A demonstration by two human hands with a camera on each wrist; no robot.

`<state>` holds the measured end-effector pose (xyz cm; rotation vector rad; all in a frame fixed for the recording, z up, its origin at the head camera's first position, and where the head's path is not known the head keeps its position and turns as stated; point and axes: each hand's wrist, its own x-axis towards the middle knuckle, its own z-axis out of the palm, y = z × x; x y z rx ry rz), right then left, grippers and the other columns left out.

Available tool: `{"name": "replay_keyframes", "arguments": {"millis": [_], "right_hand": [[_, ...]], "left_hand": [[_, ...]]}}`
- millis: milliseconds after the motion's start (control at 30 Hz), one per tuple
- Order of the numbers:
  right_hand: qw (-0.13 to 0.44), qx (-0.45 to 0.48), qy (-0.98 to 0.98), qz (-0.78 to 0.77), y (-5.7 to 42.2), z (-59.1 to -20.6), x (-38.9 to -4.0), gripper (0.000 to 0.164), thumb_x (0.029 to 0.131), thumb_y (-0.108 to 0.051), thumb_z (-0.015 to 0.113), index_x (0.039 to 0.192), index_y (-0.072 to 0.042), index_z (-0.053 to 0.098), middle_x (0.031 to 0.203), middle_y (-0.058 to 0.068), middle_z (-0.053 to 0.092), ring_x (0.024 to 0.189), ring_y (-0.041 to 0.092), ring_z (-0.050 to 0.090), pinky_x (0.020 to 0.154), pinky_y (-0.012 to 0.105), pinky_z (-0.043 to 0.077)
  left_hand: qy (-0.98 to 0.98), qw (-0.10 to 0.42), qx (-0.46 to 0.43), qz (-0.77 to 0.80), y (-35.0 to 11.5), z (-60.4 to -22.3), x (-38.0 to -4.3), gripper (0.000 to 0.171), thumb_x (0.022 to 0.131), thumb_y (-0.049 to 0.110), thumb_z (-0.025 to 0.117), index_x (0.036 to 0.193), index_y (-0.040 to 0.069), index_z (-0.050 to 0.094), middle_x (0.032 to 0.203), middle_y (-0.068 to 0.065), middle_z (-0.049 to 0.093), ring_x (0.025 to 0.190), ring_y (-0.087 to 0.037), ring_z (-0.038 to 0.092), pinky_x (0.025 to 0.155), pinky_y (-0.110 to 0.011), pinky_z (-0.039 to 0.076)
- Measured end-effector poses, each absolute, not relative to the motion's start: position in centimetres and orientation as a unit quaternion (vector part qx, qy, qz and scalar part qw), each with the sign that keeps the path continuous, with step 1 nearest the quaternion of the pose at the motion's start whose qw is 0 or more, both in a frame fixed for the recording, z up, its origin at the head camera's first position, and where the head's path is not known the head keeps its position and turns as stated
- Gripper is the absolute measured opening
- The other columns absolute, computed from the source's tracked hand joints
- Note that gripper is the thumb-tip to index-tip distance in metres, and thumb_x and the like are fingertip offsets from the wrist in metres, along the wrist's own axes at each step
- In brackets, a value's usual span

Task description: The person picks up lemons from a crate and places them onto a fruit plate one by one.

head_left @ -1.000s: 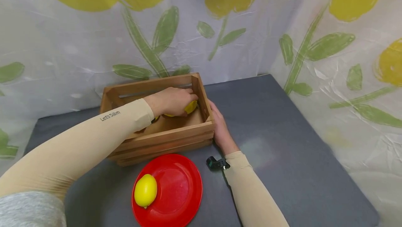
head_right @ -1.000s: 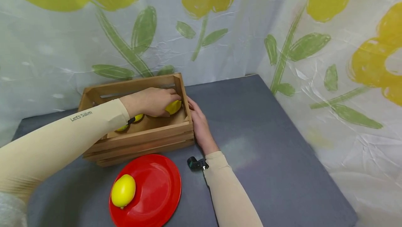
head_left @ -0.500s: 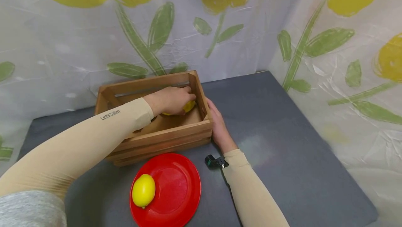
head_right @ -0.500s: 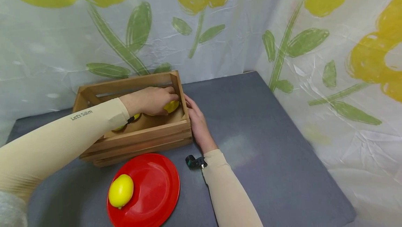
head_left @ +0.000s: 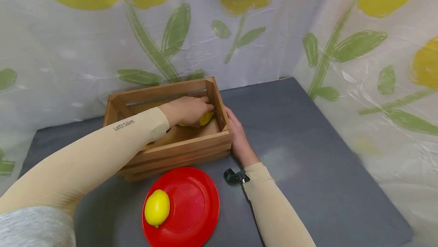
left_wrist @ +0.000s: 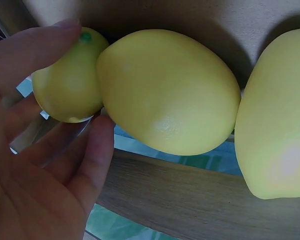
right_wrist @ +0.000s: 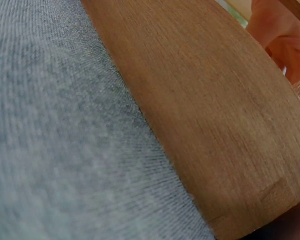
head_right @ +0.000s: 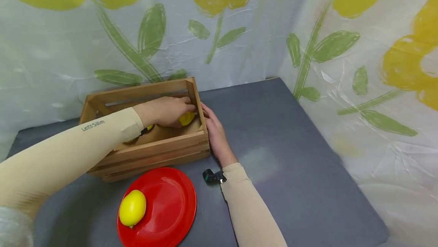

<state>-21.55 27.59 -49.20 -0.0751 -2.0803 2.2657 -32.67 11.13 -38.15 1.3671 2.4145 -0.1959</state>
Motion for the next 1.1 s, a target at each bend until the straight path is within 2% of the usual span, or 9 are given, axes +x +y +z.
{"name": "replay_keyframes", "arguments": {"millis": [233, 400, 700, 1100], "right_hand": [[0.029, -0.027, -0.679, 0.733, 27.4, -49.5, -21.6, 0.052, 0.112, -0.038, 0.040, 0.163, -0.030, 0.048, 0.171, -0.002, 0.043, 0.160, 0.024, 0.038, 0.132, 0.055, 0.030], [0.032, -0.024, -0.679, 0.733, 27.6, -49.6, -21.5, 0.051, 0.113, -0.039, 0.041, 0.162, -0.032, 0.049, 0.170, -0.004, 0.043, 0.160, 0.023, 0.038, 0.132, 0.056, 0.030], [0.033, -0.021, -0.683, 0.729, 27.8, -49.5, -21.5, 0.051, 0.113, -0.038, 0.040, 0.163, -0.033, 0.048, 0.170, -0.004, 0.042, 0.159, 0.024, 0.039, 0.131, 0.057, 0.031], [0.033, -0.023, -0.678, 0.734, 27.9, -49.5, -21.4, 0.051, 0.113, -0.041, 0.040, 0.163, -0.032, 0.048, 0.170, -0.004, 0.042, 0.157, 0.024, 0.040, 0.131, 0.054, 0.031]], "left_hand": [[0.856, 0.176, 0.482, -0.064, 10.9, -38.5, -32.6, 0.064, 0.096, 0.016, 0.081, 0.154, 0.008, 0.056, 0.150, -0.022, 0.052, 0.114, -0.037, 0.069, 0.100, -0.052, 0.060], [0.857, 0.172, 0.482, -0.064, 11.0, -38.6, -32.4, 0.063, 0.095, 0.016, 0.081, 0.153, 0.009, 0.057, 0.143, -0.022, 0.054, 0.104, -0.034, 0.069, 0.095, -0.050, 0.061], [0.852, 0.176, 0.488, -0.067, 11.1, -38.4, -32.3, 0.065, 0.095, 0.016, 0.080, 0.154, 0.008, 0.055, 0.150, -0.021, 0.054, 0.121, -0.036, 0.065, 0.103, -0.052, 0.059], [0.851, 0.196, 0.482, -0.061, 11.1, -37.3, -32.0, 0.068, 0.092, 0.017, 0.084, 0.155, 0.015, 0.057, 0.150, -0.013, 0.057, 0.122, -0.032, 0.063, 0.103, -0.051, 0.057]]}}
